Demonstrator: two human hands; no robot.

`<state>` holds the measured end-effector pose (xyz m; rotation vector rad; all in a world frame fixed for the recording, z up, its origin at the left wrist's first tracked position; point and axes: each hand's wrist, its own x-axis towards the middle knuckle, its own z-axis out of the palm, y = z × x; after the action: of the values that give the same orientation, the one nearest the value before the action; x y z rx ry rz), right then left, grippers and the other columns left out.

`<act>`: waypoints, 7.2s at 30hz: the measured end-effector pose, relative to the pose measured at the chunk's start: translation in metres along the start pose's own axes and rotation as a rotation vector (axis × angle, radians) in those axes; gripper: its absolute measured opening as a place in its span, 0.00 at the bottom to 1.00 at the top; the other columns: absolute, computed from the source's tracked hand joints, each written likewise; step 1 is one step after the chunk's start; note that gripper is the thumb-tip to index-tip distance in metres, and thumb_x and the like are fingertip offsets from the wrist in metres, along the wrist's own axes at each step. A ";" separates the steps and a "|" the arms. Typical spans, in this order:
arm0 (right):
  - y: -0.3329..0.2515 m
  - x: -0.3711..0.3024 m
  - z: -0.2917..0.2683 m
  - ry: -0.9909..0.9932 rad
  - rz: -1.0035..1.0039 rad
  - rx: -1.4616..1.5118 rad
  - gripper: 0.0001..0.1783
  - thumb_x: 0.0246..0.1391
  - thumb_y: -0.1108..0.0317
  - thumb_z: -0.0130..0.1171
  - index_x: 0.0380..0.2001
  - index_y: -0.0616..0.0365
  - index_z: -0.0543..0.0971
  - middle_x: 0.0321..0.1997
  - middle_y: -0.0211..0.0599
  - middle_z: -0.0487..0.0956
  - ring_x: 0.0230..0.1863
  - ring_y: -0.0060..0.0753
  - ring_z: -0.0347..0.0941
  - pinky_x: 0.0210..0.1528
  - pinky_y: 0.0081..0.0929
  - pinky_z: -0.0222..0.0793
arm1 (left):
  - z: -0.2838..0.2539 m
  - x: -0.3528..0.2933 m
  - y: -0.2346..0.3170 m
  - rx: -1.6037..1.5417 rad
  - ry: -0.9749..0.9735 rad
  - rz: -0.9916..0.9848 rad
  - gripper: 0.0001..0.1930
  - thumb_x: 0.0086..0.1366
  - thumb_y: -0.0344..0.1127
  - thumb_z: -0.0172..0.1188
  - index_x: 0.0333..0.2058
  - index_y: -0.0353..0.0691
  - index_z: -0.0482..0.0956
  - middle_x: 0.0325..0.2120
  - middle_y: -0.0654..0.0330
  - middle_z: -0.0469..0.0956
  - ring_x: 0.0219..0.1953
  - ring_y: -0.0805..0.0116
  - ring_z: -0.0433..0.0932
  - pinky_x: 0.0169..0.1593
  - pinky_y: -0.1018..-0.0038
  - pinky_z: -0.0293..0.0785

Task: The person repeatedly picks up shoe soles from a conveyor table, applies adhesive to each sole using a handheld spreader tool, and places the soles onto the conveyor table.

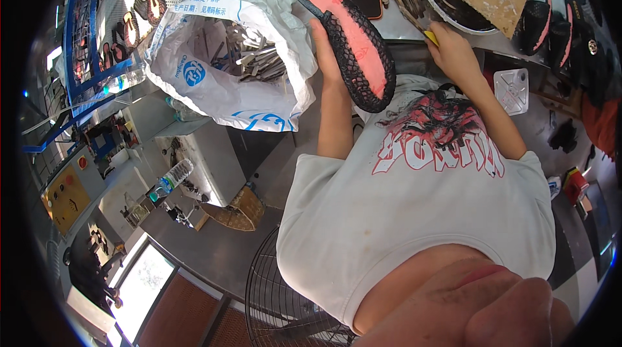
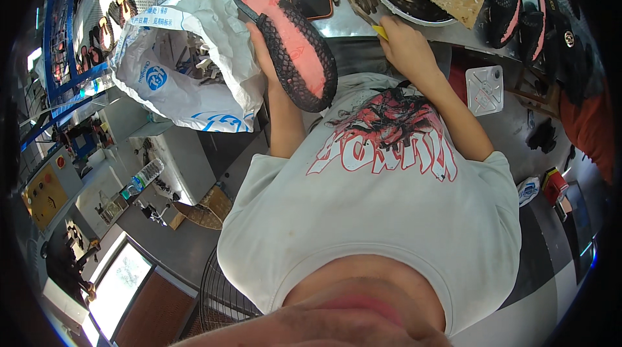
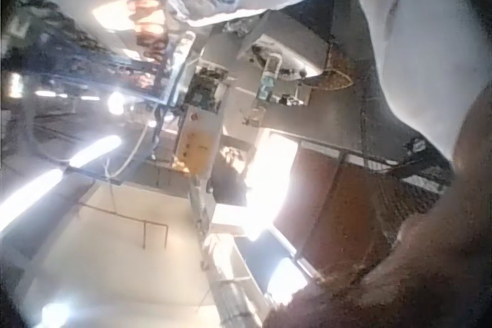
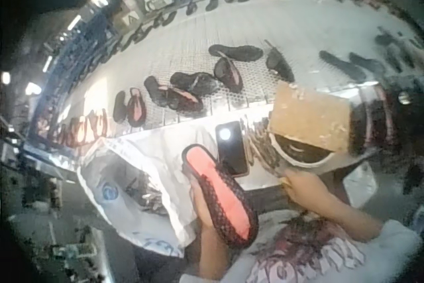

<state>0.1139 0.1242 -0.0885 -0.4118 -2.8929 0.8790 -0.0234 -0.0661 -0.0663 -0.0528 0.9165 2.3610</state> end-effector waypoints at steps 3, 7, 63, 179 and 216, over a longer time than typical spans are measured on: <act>-0.001 0.003 -0.003 -0.048 0.138 -0.019 0.12 0.53 0.66 0.55 0.38 0.59 0.67 0.28 0.52 0.75 0.32 0.60 0.72 0.31 0.49 0.66 | -0.002 0.000 0.000 -0.024 -0.023 0.008 0.29 0.68 0.59 0.38 0.50 0.38 0.68 0.40 0.57 0.75 0.39 0.65 0.76 0.44 0.69 0.75; 0.004 0.000 0.003 0.068 0.100 -0.040 0.13 0.54 0.64 0.55 0.40 0.58 0.69 0.24 0.53 0.76 0.28 0.60 0.73 0.30 0.49 0.67 | 0.000 0.000 -0.004 -0.119 -0.096 -0.020 0.29 0.68 0.59 0.38 0.50 0.38 0.68 0.40 0.57 0.75 0.39 0.65 0.76 0.44 0.69 0.75; -0.061 -0.012 -0.091 0.058 0.128 0.495 0.08 0.49 0.70 0.59 0.31 0.61 0.73 0.25 0.36 0.76 0.23 0.29 0.71 0.29 0.25 0.66 | 0.055 -0.016 -0.046 0.476 -0.319 0.138 0.32 0.69 0.58 0.31 0.50 0.31 0.66 0.42 0.53 0.74 0.41 0.66 0.75 0.45 0.70 0.72; 0.044 -0.145 -0.084 0.203 0.305 0.188 0.15 0.47 0.62 0.62 0.30 0.58 0.68 0.25 0.48 0.75 0.30 0.55 0.72 0.29 0.45 0.64 | 0.176 -0.007 -0.112 1.003 -1.569 0.007 0.05 0.48 0.20 0.46 0.24 0.36 0.68 0.21 0.56 0.69 0.24 0.64 0.69 0.29 0.73 0.64; 0.138 -0.103 -0.006 -0.624 0.793 0.450 0.31 0.57 0.47 0.48 0.09 0.59 0.75 0.12 0.33 0.75 0.14 0.26 0.72 0.22 0.25 0.68 | -0.088 0.042 -0.138 1.177 -0.139 -0.937 0.09 0.57 0.33 0.41 0.22 0.45 0.70 0.09 0.63 0.64 0.05 0.74 0.58 0.09 0.75 0.47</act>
<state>0.2455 0.2085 -0.1617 -1.5101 -2.8364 2.0222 0.0020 -0.0192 -0.2264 0.1256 1.6013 0.7716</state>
